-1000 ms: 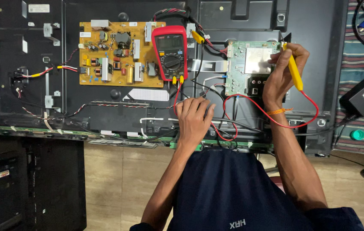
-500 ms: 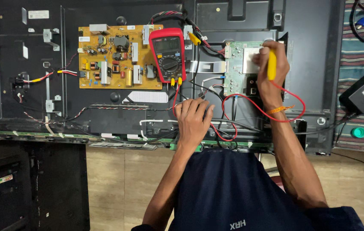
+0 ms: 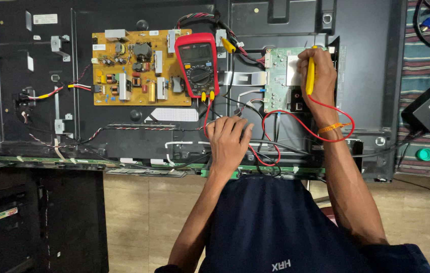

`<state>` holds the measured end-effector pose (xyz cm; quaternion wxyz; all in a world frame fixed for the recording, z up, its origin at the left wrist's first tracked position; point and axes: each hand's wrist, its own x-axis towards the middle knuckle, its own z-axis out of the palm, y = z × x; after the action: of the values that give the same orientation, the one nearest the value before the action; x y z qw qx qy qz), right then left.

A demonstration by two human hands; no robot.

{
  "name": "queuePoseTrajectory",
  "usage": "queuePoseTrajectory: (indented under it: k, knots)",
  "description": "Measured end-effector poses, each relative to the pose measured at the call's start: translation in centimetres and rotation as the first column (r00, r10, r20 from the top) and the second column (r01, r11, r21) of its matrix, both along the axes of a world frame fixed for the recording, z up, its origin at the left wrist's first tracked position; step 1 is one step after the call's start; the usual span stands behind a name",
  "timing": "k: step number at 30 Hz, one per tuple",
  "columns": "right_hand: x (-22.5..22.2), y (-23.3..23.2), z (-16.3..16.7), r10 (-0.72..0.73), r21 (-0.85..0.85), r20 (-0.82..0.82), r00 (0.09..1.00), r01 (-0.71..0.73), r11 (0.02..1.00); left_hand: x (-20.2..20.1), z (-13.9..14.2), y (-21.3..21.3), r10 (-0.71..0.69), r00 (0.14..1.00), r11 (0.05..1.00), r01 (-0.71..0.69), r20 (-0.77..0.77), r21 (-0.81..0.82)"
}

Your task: The person sits at a workbench with a television laid face-down and uses a multimeter probe to test points on the TV's main circuit board, moving the probe across different components while watching the meter. Near the end they set the probe down and reach along the TV chassis.

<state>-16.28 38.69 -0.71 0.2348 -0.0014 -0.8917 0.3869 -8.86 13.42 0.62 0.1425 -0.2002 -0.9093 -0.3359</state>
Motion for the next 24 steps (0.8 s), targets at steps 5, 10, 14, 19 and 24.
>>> queuePoseTrajectory:
  k: [5,10,14,19,24]
  knots:
    - [0.3,-0.3,0.0,-0.025,0.017,-0.032,0.999,0.026,1.0,0.1,0.0,-0.1,-0.002,1.0,1.0,0.002,-0.001,-0.01]
    - [0.2,-0.7,0.0,-0.055,0.013,-0.066,0.996,0.056,0.998,0.0,0.0,-0.1,0.0,1.0,1.0,0.0,-0.001,-0.007]
    - [0.2,-1.0,-0.2,-0.08,0.022,-0.084,0.993,0.082,0.996,-0.2,-0.1,-0.1,-0.002,1.0,1.0,0.002,-0.004,-0.013]
    - [0.2,-1.2,-0.4,-0.115,0.028,-0.111,0.987,0.118,0.993,-0.3,-0.1,-0.1,-0.003,1.0,1.0,0.003,-0.007,-0.026]
    - [0.3,-1.5,0.0,-0.098,0.071,-0.111,0.989,0.106,0.992,-0.3,-0.1,-0.1,-0.001,1.0,1.0,0.001,-0.004,-0.028]
